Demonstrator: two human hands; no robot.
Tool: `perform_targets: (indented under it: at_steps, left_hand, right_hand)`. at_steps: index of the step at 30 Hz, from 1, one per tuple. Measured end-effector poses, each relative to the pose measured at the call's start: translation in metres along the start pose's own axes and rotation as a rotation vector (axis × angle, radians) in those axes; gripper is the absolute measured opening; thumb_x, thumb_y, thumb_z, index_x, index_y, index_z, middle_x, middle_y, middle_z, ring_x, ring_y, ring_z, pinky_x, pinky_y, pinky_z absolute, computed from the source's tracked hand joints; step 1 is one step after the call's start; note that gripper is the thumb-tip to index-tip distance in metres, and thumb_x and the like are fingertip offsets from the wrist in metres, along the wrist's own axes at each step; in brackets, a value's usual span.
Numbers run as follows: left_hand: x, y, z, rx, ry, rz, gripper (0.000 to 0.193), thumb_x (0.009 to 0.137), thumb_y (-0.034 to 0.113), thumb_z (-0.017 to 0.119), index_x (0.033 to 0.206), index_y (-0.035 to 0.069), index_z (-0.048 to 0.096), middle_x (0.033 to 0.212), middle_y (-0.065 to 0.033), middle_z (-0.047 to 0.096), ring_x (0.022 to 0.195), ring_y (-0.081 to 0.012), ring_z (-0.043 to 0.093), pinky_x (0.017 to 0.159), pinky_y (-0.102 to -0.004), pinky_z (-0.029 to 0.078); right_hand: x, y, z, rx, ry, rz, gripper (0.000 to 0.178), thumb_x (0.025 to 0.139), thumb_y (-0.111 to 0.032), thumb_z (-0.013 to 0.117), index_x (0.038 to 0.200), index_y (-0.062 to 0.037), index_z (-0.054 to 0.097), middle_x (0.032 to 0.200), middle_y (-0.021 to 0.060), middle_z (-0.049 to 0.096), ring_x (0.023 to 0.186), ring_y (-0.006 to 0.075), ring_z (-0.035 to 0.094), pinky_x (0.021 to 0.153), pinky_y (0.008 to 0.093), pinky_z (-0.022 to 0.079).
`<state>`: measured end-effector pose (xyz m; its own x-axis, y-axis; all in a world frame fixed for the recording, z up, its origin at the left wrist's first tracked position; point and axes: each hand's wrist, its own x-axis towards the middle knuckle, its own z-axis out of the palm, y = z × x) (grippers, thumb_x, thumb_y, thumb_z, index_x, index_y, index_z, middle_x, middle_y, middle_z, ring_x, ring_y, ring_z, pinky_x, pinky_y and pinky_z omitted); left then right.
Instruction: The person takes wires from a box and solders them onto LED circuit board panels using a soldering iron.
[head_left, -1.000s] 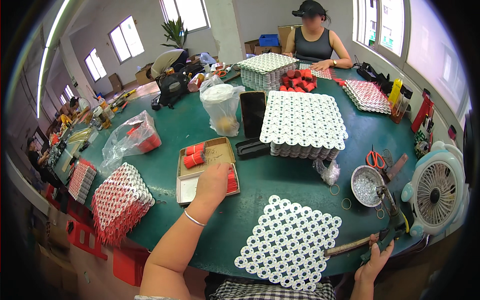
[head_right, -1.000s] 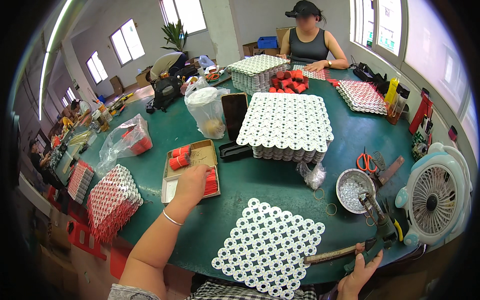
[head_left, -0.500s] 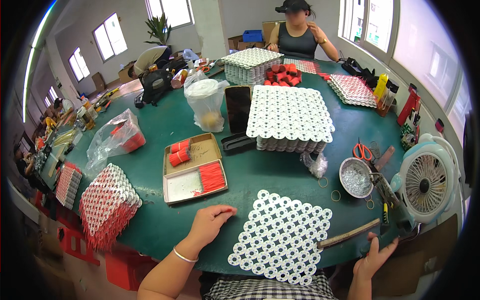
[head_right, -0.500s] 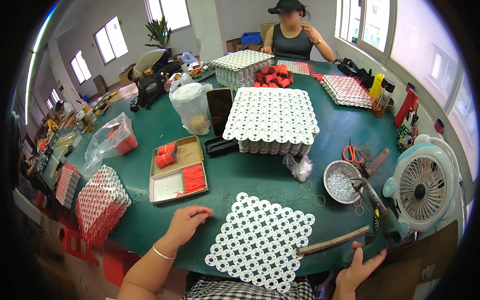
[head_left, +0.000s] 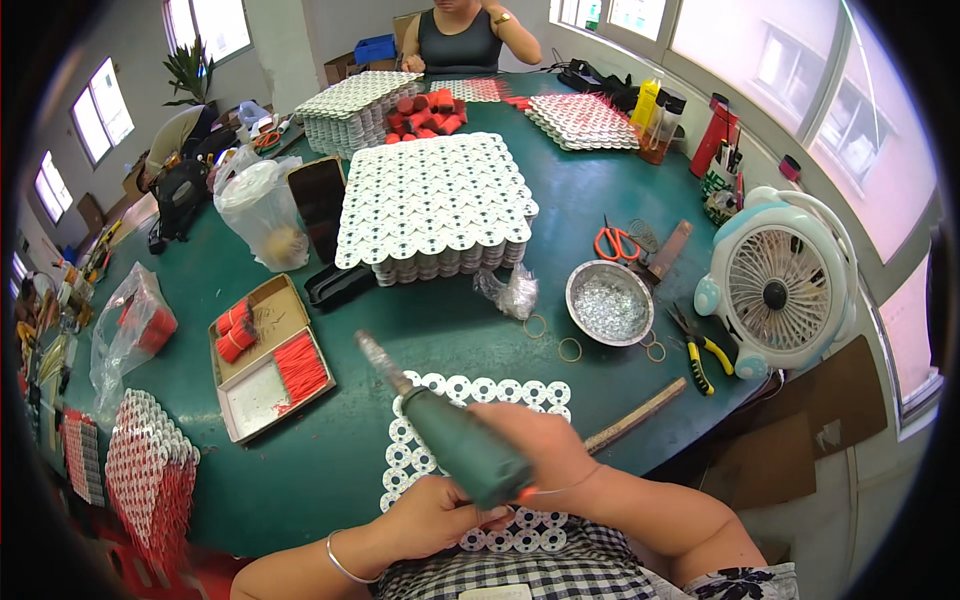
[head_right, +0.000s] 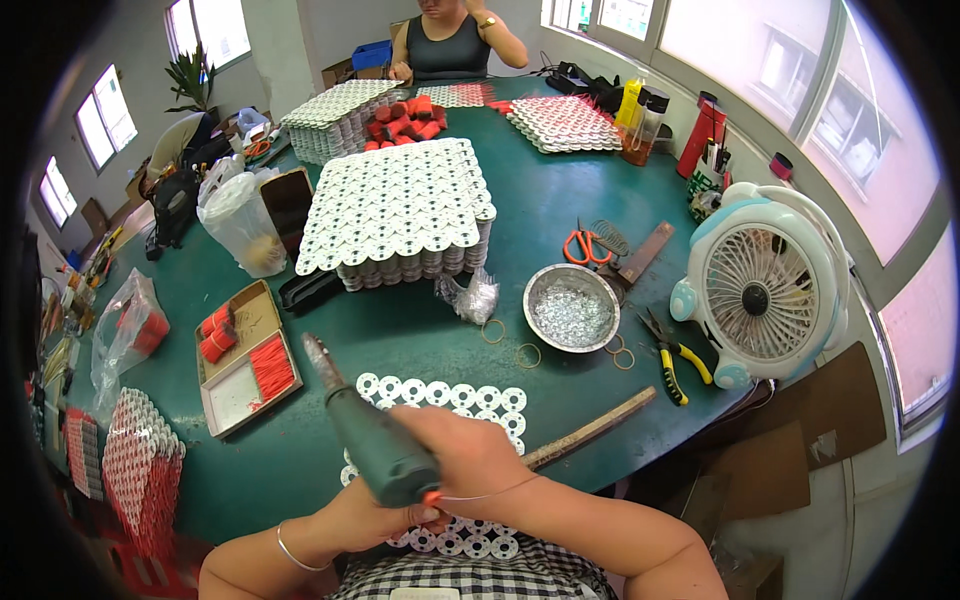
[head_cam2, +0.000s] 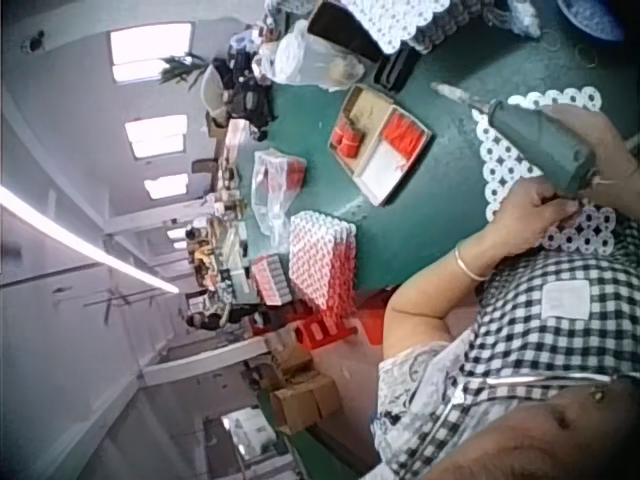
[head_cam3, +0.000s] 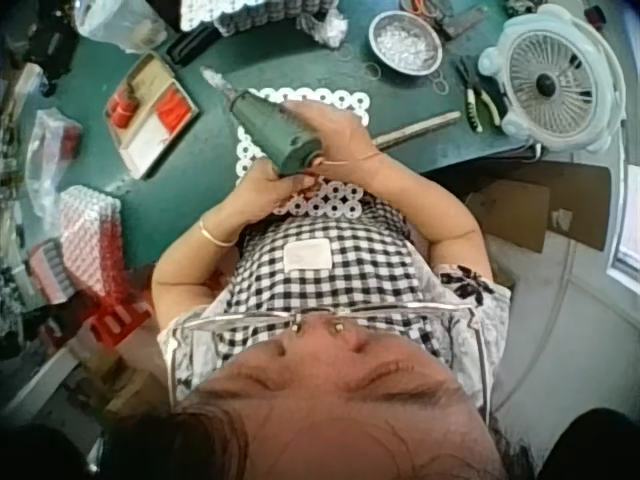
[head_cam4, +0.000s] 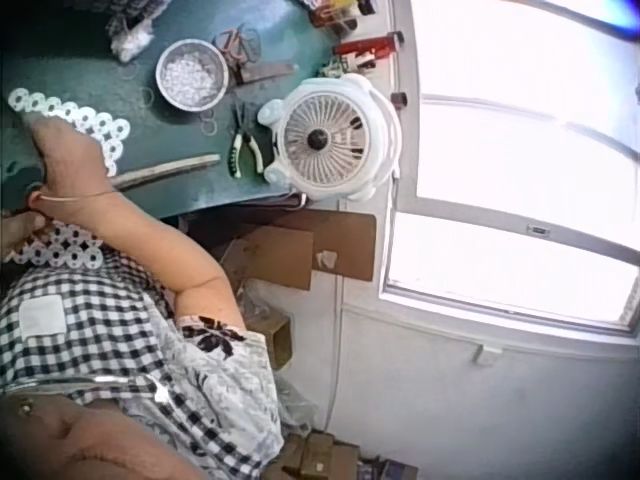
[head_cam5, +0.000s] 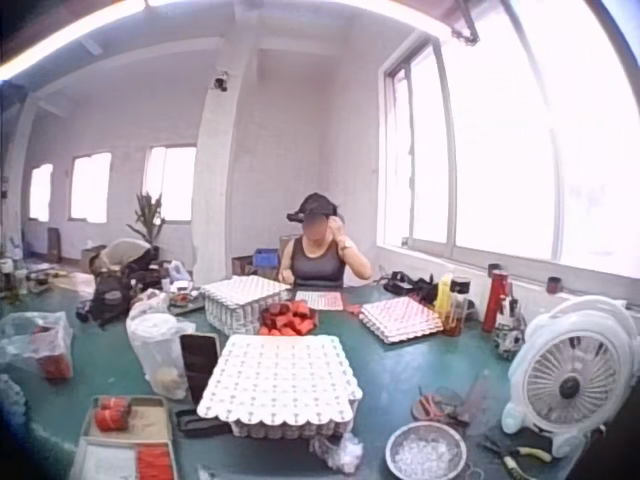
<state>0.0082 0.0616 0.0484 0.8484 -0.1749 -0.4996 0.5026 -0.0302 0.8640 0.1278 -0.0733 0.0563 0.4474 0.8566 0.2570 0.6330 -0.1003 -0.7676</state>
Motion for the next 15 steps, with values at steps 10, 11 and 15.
perform_targets:
  at_steps: [10, 11, 15]
  left_hand:
    - [0.005, -0.016, -0.037, -0.110, 0.304, 0.073, 0.018, 0.082, 0.014, 0.061, 0.095, 0.001, 0.064, 0.077, -0.0032, 0.066, 0.063, -0.0052, 0.058, 0.057, -0.0190, 0.045]
    - [0.006, -0.020, -0.048, -0.159, 0.369, 0.040, 0.014, 0.082, 0.005, 0.060, 0.092, -0.005, 0.061, 0.081, -0.0091, 0.065, 0.068, -0.0097, 0.059, 0.062, -0.0211, 0.049]
    - [0.005, -0.030, -0.078, -0.404, 0.475, 0.180, 0.014, 0.083, 0.000, 0.056, 0.095, -0.007, 0.060, 0.086, -0.0106, 0.064, 0.074, -0.0130, 0.059, 0.067, -0.0233, 0.049]
  right_hand:
    - [-0.008, 0.012, -0.007, 0.427, 0.277, 0.328, 0.052, 0.066, -0.003, 0.070, 0.113, -0.0011, 0.049, 0.099, 0.0102, 0.058, 0.088, 0.0157, 0.058, 0.075, 0.0276, 0.047]
    - [-0.011, 0.011, -0.016, 0.556, 0.255, 0.411, 0.049, 0.068, -0.003, 0.068, 0.113, -0.0001, 0.048, 0.100, 0.0116, 0.058, 0.085, 0.0161, 0.058, 0.073, 0.0289, 0.048]
    - [-0.041, 0.029, -0.049, 0.912, 0.145, 0.598, 0.046, 0.076, -0.008, 0.060, 0.117, 0.0015, 0.042, 0.096, 0.0133, 0.059, 0.072, 0.0162, 0.059, 0.064, 0.0305, 0.048]
